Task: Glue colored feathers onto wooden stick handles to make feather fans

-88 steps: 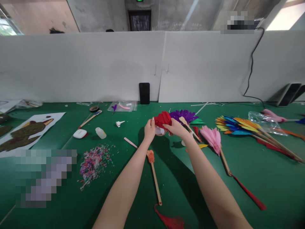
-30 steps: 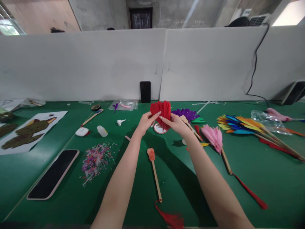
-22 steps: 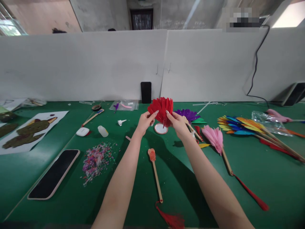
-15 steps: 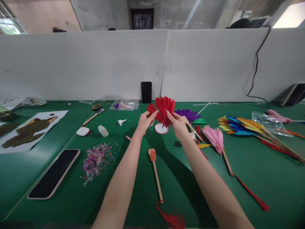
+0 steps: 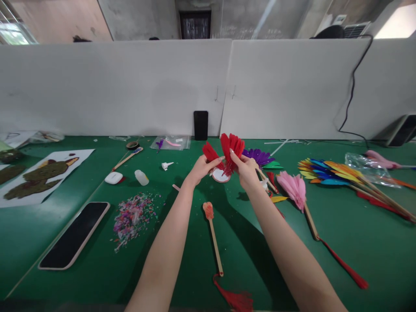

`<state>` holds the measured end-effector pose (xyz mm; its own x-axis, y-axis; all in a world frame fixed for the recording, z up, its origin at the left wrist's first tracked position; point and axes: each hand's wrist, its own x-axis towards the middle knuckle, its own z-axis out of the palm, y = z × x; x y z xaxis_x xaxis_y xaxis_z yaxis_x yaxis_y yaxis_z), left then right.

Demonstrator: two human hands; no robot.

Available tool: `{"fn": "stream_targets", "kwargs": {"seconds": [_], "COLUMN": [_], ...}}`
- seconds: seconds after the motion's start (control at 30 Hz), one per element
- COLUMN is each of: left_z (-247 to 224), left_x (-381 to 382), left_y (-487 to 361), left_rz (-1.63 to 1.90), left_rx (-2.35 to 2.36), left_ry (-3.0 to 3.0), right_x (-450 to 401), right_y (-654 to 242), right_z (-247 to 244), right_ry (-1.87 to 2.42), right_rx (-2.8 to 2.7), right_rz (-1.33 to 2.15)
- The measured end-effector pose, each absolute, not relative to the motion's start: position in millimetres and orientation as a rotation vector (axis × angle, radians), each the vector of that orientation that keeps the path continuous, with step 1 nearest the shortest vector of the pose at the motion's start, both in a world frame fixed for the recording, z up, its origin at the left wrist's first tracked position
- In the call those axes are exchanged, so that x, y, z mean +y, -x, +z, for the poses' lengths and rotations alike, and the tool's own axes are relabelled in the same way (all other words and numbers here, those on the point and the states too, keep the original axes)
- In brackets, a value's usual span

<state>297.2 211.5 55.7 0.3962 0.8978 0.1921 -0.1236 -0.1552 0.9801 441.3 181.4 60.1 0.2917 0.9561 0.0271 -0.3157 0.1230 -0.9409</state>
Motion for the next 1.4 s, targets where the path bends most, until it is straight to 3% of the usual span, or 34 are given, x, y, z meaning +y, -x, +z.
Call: {"fn": "stream_targets", "kwargs": {"seconds": [0.8, 1.1, 1.23, 1.4], "left_z": [70.1, 59.5, 73.3, 103.1], "left_x": [222.6, 226.5, 224.0, 204.5], "left_y": [-264.6, -229.1, -224.3, -245.6], "left_rz": [1.097, 0.536, 0.509, 0.537], "left_rx": [0.88, 1.383, 1.533, 1.167], "left_ry": [-1.134, -1.422, -1.541, -1.799], "right_x": [170.8, 166.6, 165.4, 167.5], "right_y": [-446.4, -432.4, -428.9, -425.1], "right_z": [97.8, 90.5, 87.8, 82.7], "right_ry": [0.733, 1.001, 1.035, 1.046], "right_rx": [-0.462, -0.843, -0.915, -0.851], "right_rz": [0.607, 0.967, 1.061, 1.074]}}
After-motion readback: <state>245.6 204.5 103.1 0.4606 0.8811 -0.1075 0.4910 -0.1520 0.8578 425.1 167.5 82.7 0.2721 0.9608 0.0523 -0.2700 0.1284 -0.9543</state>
